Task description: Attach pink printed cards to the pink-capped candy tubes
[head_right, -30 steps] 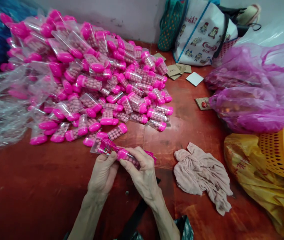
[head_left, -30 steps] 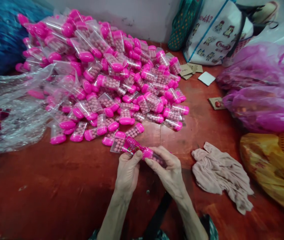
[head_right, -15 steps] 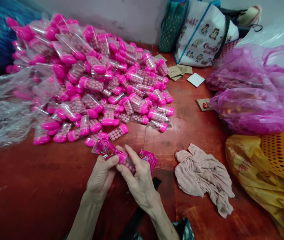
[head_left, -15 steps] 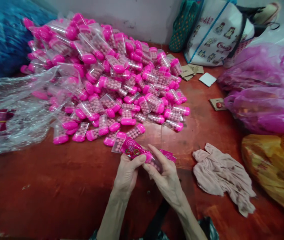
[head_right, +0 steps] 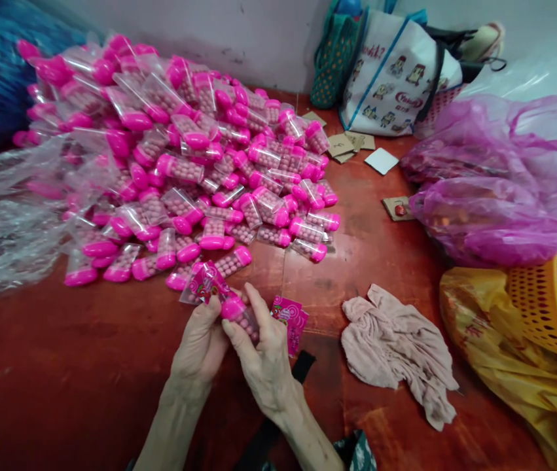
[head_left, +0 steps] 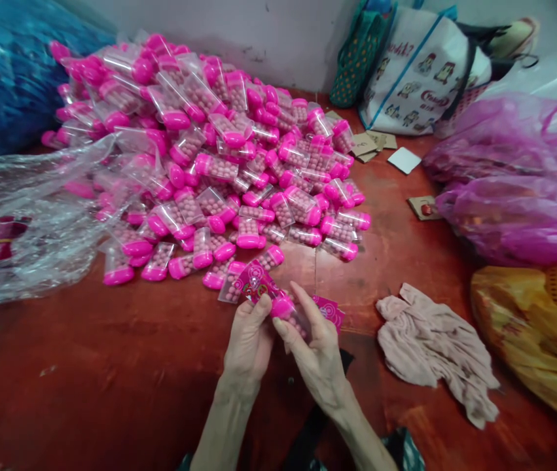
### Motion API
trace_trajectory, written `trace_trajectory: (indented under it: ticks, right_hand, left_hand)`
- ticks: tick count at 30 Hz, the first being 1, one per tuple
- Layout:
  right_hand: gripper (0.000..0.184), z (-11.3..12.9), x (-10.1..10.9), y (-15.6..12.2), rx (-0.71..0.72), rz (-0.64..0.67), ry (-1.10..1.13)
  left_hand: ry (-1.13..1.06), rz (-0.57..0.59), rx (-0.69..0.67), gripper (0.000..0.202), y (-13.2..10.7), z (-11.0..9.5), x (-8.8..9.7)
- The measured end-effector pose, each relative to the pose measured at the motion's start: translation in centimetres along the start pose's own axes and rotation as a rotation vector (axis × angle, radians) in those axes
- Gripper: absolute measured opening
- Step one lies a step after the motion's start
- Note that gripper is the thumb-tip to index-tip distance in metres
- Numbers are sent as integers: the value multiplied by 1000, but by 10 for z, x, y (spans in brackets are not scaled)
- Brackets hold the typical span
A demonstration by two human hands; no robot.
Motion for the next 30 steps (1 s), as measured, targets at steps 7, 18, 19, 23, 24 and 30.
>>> trace_trajectory:
  ticks: [7, 18, 19, 23, 24, 30]
  right_hand:
    - [57, -1, 11, 5, 31, 72, -90]
    - [56, -3, 6, 3, 6, 77, 68]
    - [56, -3, 6, 3, 5, 80, 77]
    - [57, -1, 8, 5, 7, 92, 90]
    - [58, -1, 8, 6, 11, 102, 91]
    - [60, 0, 9, 5, 48, 153, 103]
  left_hand:
    - [88, -18, -62, 16, 0, 0, 2]
    - [39, -54, -80, 19, -1, -2, 0]
    - [51, -51, -87, 19, -2, -2, 0]
    - [131, -29, -136, 18, -3, -2, 1]
    - [157, -27, -152, 17, -3, -2, 2]
    - [192, -10, -173, 17, -1, 0, 3]
Point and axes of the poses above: each hand's wrist, its own y-axis towards the middle knuckle, its own x-axis out of the back of the hand, z = x × y, the point moved 6 cm from there along y, towards the middle knuckle, and after that the axes turned 3 degrees about -z, right-handed, at the moved point
